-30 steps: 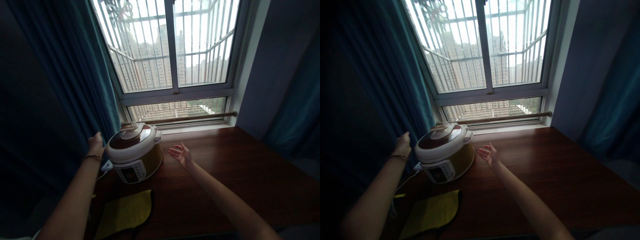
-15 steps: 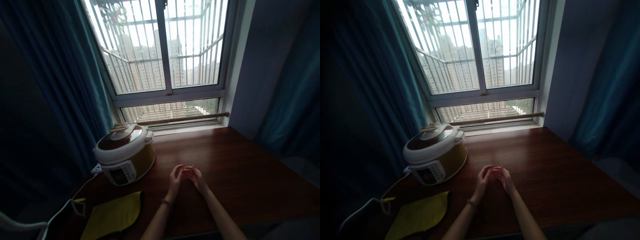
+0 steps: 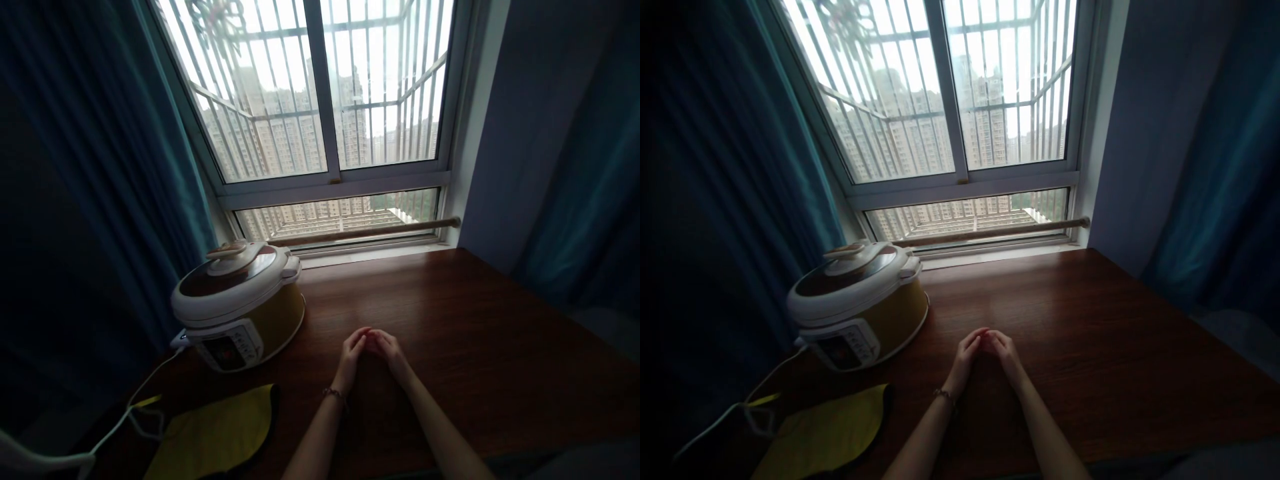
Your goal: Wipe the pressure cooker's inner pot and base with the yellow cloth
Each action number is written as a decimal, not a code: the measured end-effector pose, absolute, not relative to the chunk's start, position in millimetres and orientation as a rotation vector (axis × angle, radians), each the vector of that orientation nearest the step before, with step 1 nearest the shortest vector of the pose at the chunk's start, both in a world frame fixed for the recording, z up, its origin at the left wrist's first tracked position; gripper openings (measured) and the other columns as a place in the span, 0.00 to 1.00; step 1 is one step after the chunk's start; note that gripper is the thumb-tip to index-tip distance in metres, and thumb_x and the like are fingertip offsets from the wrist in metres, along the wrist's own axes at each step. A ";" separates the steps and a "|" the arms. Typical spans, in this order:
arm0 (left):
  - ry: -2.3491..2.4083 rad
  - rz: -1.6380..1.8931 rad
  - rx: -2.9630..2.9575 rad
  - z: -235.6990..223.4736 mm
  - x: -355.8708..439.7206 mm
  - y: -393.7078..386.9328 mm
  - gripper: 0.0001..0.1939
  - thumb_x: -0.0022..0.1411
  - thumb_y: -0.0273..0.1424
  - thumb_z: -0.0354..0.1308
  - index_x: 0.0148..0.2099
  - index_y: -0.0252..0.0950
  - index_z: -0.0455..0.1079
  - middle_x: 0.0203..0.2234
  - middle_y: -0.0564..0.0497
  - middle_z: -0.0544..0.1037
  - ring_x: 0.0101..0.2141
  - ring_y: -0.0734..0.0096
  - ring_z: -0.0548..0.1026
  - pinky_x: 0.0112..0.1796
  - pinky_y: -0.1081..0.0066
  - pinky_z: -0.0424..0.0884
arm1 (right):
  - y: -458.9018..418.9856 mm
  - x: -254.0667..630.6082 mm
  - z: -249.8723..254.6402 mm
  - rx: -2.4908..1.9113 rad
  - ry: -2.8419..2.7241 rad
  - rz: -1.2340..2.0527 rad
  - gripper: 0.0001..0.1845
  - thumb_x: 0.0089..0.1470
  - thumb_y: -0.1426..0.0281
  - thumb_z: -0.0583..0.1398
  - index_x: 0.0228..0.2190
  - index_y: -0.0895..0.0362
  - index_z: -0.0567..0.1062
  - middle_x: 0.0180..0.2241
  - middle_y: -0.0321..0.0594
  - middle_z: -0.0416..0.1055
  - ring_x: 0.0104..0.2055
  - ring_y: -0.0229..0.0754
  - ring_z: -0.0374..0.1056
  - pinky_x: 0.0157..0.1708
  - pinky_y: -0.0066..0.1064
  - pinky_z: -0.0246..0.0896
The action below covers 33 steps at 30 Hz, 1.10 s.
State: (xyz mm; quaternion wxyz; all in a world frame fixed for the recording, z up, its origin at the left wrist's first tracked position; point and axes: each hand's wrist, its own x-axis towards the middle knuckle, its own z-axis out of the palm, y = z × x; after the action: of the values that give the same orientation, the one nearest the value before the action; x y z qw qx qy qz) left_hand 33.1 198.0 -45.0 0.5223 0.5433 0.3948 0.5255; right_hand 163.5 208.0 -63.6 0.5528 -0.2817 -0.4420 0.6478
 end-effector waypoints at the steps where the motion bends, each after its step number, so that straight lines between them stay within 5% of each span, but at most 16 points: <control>1: 0.948 1.255 1.308 -46.3 32.5 199.6 0.19 0.57 0.39 0.54 0.46 0.33 0.71 0.44 0.43 0.75 0.48 0.58 0.70 0.51 0.60 0.62 | 207.7 163.2 -64.1 -0.676 -1.043 1.528 0.21 0.47 0.54 0.60 0.35 0.58 0.76 0.34 0.45 0.75 0.38 0.46 0.71 0.43 0.40 0.63; 22: 1.079 1.296 1.405 -50.8 36.5 202.3 0.20 0.57 0.42 0.52 0.42 0.31 0.73 0.40 0.43 0.77 0.42 0.61 0.74 0.45 0.63 0.67 | 206.6 162.0 -65.1 -0.702 -0.996 1.545 0.21 0.50 0.53 0.58 0.32 0.60 0.73 0.31 0.46 0.75 0.33 0.44 0.72 0.40 0.41 0.64; 27: 1.210 1.354 1.499 -40.8 34.2 199.9 0.18 0.58 0.40 0.51 0.41 0.32 0.73 0.37 0.43 0.78 0.41 0.62 0.75 0.44 0.63 0.68 | 204.9 163.8 -58.9 -0.689 -0.912 1.546 0.22 0.49 0.54 0.58 0.41 0.56 0.69 0.31 0.43 0.76 0.34 0.46 0.73 0.40 0.42 0.64; 33: 1.588 1.446 1.697 -27.0 -17.2 140.9 0.18 0.58 0.38 0.51 0.47 0.36 0.70 0.47 0.44 0.73 0.49 0.61 0.69 0.54 0.59 0.59 | 203.6 166.6 -60.1 -0.763 -0.930 1.519 0.22 0.50 0.53 0.57 0.40 0.57 0.68 0.31 0.44 0.76 0.34 0.46 0.73 0.37 0.37 0.64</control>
State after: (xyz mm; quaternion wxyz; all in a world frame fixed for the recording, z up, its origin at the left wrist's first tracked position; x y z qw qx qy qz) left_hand -17.2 140.9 -27.0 0.2007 0.6074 0.5682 0.5176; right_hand 166.6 203.6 -60.1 0.5665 -0.3244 -0.3956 0.6461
